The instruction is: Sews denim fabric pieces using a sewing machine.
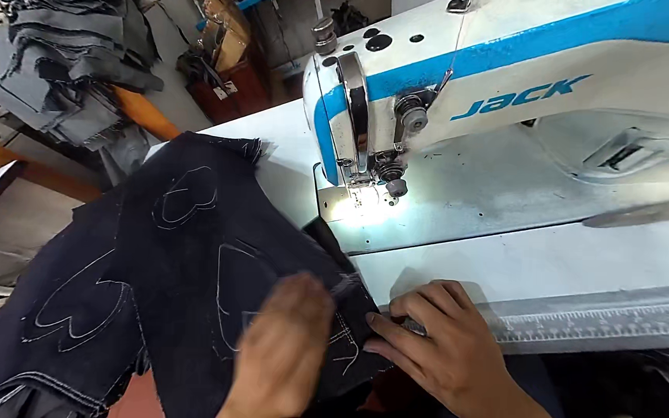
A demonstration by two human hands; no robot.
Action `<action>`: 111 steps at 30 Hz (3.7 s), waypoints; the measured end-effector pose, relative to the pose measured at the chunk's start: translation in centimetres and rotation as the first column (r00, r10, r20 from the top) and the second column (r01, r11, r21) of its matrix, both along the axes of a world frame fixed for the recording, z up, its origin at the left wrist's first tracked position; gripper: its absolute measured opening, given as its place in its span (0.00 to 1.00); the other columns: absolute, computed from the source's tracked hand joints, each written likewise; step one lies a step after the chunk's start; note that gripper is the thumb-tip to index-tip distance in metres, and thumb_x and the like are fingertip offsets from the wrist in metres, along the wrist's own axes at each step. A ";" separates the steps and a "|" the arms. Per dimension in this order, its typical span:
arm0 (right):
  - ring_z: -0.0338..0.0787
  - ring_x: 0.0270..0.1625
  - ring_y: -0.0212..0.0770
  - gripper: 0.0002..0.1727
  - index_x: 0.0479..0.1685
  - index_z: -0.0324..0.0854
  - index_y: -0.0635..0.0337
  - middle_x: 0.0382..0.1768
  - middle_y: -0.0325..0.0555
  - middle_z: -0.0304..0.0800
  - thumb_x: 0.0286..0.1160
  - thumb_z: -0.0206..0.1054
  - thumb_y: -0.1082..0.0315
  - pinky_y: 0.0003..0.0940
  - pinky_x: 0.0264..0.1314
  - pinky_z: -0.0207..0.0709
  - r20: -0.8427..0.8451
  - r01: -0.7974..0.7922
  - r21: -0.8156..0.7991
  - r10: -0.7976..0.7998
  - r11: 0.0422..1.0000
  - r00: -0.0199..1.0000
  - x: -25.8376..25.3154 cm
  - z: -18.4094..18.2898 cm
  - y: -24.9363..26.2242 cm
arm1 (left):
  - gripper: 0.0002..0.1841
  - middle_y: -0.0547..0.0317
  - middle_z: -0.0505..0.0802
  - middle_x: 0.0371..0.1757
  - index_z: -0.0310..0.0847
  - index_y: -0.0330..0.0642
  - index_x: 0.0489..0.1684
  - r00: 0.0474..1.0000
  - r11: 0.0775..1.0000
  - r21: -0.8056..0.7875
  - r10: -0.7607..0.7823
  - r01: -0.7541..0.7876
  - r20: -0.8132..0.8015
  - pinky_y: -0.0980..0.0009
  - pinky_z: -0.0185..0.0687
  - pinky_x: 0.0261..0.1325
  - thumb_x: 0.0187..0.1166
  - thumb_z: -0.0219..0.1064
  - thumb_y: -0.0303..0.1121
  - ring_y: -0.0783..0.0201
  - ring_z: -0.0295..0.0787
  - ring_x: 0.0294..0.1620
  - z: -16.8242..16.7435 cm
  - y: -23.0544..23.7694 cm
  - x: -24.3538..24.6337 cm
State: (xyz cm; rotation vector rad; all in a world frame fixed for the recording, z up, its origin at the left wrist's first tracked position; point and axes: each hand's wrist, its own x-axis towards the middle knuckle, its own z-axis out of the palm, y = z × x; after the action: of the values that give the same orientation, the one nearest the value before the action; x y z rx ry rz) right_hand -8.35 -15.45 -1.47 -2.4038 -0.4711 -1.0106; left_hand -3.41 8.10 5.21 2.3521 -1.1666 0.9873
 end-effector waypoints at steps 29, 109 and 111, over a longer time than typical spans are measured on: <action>0.86 0.63 0.41 0.17 0.36 0.90 0.42 0.64 0.27 0.92 0.82 0.64 0.43 0.45 0.61 0.71 -0.299 -0.141 -0.045 0.121 0.989 0.946 0.2 2.3 -0.6 | 0.36 0.65 0.86 0.78 0.87 0.52 0.69 0.898 0.974 0.226 0.111 -0.013 -0.425 0.40 0.69 0.82 0.83 0.48 0.69 0.53 0.76 0.83 -0.7 -0.4 5.2; 0.82 0.64 0.42 0.21 0.67 0.84 0.29 0.74 0.34 0.82 0.89 0.50 0.40 0.42 0.60 0.71 -0.254 -0.359 -0.317 0.286 0.878 0.924 1.5 2.9 -6.3 | 0.10 0.75 0.94 0.45 0.96 0.63 0.43 0.902 0.978 0.135 -0.088 0.158 -0.422 0.57 0.79 0.55 0.80 0.65 0.38 0.69 0.88 0.50 -0.2 -2.8 4.8; 0.79 0.72 0.41 0.21 0.67 0.83 0.32 0.80 0.25 0.78 0.90 0.50 0.42 0.42 0.65 0.70 -0.270 -0.379 -0.317 0.300 0.869 0.915 1.6 3.0 -6.2 | 0.15 0.66 0.95 0.55 0.95 0.57 0.52 0.948 0.959 0.240 -0.069 0.149 -0.310 0.46 0.81 0.63 0.82 0.61 0.28 0.59 0.90 0.58 -0.4 -2.8 3.4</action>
State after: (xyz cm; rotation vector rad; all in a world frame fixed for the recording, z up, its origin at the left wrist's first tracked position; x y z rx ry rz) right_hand -6.79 -21.64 1.55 -2.5760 -1.0414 -0.5359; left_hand -0.04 5.27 4.85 2.4906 -1.3530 0.4376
